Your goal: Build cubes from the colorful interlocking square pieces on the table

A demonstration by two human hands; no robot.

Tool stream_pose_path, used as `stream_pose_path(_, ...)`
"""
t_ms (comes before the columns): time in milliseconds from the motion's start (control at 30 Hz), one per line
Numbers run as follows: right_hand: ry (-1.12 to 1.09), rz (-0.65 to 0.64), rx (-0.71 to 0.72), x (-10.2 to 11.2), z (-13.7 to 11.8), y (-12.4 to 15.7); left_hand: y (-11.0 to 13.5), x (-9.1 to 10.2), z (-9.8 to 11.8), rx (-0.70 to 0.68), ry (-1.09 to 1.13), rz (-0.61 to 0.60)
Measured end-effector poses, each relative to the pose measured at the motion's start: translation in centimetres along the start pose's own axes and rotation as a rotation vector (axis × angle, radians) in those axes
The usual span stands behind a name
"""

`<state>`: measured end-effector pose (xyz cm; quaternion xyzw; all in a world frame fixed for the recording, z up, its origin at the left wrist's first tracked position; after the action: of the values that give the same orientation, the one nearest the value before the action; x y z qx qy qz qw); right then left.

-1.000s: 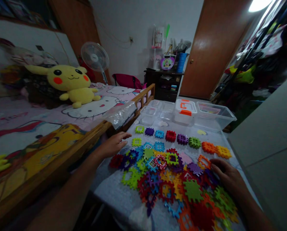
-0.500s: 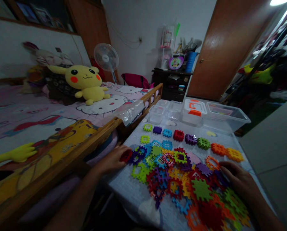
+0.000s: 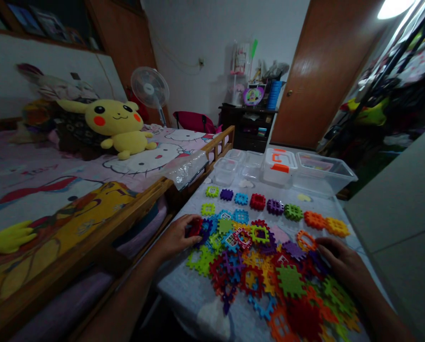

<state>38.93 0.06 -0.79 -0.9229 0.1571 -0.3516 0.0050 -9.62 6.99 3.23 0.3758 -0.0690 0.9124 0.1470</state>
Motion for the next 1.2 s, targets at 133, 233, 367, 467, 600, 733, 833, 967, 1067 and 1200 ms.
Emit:
stream_pose_path(133,-0.012,-0.003,0.001,-0.2,-0.1,0.0,-0.9,-1.0,0.9,0.037,0.175,0.066)
stream_pose_path(233,-0.011,-0.002,0.002,-0.2,-0.2,0.0,-1.7,-1.6,1.1,0.086,0.361,0.082)
stream_pose_path(367,-0.008,-0.009,-0.004,-0.1,-0.3,0.1,-2.7,-1.6,1.0,0.111,0.547,0.121)
stream_pose_path(467,-0.011,-0.014,-0.03,-0.1,0.0,0.1,-3.1,-1.6,0.2,0.174,0.66,0.128)
stream_pose_path(600,-0.017,-0.016,-0.035,-0.1,0.0,0.0,-3.7,-1.7,0.0,0.235,0.683,0.13)
stream_pose_path(733,-0.011,-0.013,-0.013,0.0,-0.6,0.1,-5.3,-2.3,3.1,0.096,0.558,0.045)
stream_pose_path(833,-0.007,-0.007,-0.007,0.0,-0.8,0.2,-6.1,-4.2,5.9,-0.025,0.474,-0.118)
stream_pose_path(967,-0.004,-0.006,0.001,0.0,-0.6,0.2,-5.9,-6.2,7.6,-0.121,0.289,-0.24)
stream_pose_path(1067,-0.003,-0.012,0.013,-0.1,-0.4,0.1,-5.6,-4.5,6.8,-0.143,0.109,-0.086)
stream_pose_path(1200,0.015,-0.014,0.006,-0.2,-0.4,0.0,-3.8,-0.1,3.4,-0.065,-0.035,0.171)
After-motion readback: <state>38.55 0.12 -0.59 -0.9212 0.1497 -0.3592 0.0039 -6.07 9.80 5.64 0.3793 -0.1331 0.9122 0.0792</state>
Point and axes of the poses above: each hand's wrist, its own y-axis away from the middle knuckle, its own x-axis out of the back of the hand, z = x × y, the point moved 9 cm from there along -y, towards the middle knuckle, and after that the axes turned 8 degrees about -y, right-handed, at the moved point
